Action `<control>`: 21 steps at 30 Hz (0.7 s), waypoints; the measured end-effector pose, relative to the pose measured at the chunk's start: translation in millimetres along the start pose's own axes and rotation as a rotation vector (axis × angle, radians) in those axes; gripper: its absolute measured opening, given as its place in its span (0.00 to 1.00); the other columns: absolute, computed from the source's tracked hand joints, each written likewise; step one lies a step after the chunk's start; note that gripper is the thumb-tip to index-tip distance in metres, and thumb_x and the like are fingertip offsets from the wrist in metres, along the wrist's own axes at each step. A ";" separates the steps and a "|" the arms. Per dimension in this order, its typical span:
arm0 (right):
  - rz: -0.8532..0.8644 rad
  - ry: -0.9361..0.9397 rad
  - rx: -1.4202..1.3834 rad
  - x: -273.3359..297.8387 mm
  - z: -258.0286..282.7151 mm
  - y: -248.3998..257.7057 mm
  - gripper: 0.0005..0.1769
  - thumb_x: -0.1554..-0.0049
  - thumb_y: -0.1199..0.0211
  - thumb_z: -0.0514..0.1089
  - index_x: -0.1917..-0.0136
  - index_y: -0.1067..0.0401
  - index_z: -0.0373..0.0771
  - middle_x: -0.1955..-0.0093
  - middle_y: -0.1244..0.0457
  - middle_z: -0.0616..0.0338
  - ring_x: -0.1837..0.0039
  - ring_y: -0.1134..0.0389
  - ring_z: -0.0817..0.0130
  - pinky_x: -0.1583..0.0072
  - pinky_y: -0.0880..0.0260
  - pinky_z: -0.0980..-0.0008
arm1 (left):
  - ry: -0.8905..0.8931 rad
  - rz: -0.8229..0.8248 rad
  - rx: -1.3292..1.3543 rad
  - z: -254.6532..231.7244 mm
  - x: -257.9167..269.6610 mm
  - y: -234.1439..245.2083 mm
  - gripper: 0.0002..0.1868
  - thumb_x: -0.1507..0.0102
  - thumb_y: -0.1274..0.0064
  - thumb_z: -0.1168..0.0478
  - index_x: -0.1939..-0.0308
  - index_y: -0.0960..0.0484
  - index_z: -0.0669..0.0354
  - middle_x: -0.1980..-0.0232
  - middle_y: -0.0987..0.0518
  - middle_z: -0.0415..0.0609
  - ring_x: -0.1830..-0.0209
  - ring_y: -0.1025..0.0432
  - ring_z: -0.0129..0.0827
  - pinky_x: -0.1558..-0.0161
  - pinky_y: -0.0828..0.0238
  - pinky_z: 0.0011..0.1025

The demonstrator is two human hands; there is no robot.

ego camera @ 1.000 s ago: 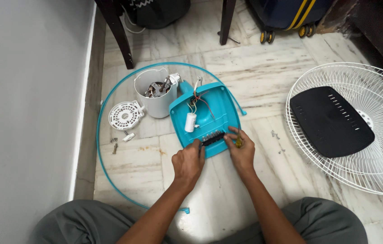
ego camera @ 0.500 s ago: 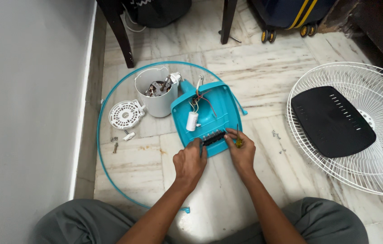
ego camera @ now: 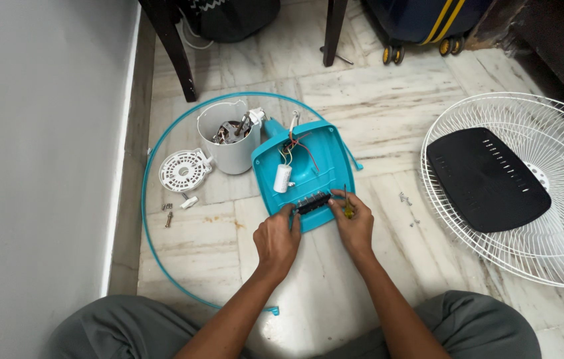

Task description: The person is repairing a disassembled electric fan. They use a screwdriver to remove and reattach a black switch component inside the blue fan base, then connect wires to a white cylindrical component.

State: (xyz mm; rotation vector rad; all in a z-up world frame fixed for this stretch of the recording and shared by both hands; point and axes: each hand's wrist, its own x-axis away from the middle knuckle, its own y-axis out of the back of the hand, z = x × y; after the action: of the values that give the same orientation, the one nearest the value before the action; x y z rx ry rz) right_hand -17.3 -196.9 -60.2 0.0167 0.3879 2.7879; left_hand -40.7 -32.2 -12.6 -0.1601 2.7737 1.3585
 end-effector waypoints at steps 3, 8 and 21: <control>0.004 -0.005 -0.005 -0.5 1.1 -0.3 0.15 0.42 0.32 0.41 0.41 0.22 0.39 0.55 0.26 0.56 0.52 0.29 0.77 0.49 0.30 0.74 | -0.008 0.007 -0.013 0.5 -1.2 -0.8 0.14 0.35 0.47 0.58 0.50 0.16 0.60 0.66 0.17 0.63 0.68 0.21 0.55 0.65 0.26 0.48; -0.038 0.031 0.037 4.6 8.3 1.5 0.21 0.45 0.31 0.41 0.38 0.25 0.39 0.55 0.27 0.54 0.53 0.29 0.74 0.49 0.30 0.74 | -0.033 -0.006 -0.015 3.4 0.6 -1.6 0.14 0.35 0.47 0.58 0.50 0.16 0.60 0.66 0.17 0.63 0.68 0.21 0.55 0.65 0.27 0.48; -0.631 -0.460 0.467 6.2 -15.0 68.2 0.11 0.46 0.33 0.45 0.48 0.18 0.52 0.51 0.28 0.49 0.49 0.27 0.49 0.45 0.28 0.53 | -0.042 -0.005 -0.026 7.9 -2.6 -5.2 0.14 0.37 0.46 0.58 0.50 0.16 0.60 0.63 0.17 0.62 0.65 0.21 0.56 0.62 0.27 0.49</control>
State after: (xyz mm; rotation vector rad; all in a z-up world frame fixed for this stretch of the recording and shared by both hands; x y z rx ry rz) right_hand -45.6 -261.0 -56.6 0.5322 0.7542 1.9495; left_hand -37.5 -29.0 -21.2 -0.1378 2.7209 1.3803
